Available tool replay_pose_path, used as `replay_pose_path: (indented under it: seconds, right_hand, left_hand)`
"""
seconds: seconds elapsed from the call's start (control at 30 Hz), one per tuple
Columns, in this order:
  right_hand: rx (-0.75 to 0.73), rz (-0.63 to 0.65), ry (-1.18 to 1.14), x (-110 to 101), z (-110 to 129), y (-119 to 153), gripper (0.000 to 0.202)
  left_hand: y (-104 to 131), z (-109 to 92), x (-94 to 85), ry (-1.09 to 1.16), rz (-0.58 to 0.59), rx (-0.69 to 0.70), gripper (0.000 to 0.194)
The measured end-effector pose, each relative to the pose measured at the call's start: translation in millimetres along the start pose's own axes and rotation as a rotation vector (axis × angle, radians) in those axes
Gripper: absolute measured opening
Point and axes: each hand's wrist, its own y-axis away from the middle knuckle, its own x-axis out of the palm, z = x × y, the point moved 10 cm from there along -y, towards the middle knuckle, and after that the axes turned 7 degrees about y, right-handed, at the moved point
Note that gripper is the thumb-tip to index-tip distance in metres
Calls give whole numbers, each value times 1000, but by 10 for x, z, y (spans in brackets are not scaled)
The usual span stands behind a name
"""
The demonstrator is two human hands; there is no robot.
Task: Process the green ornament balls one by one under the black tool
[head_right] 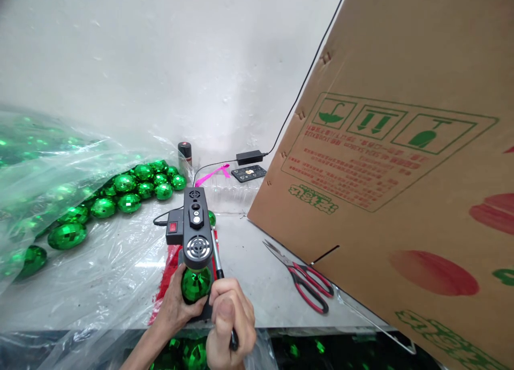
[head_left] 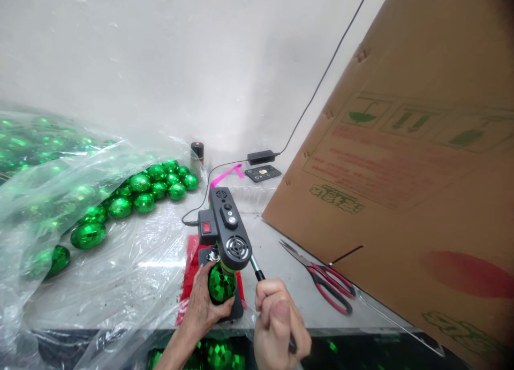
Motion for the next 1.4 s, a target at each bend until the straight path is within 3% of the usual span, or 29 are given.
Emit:
replay_pose_path:
  seconds: [0.93,1.17,1.4]
  right_hand:
    - [38,46,23,-39,-173,102,41]
    - [43,59,21,-23,-169,85,41]
    - [36,53,17,-34,-177,101,41]
  left_hand:
    - [0,73,50,5,-12,15,82]
    - [-25,140,68,-7,104,18,81]
    - [2,69,40,16,-23,30,82]
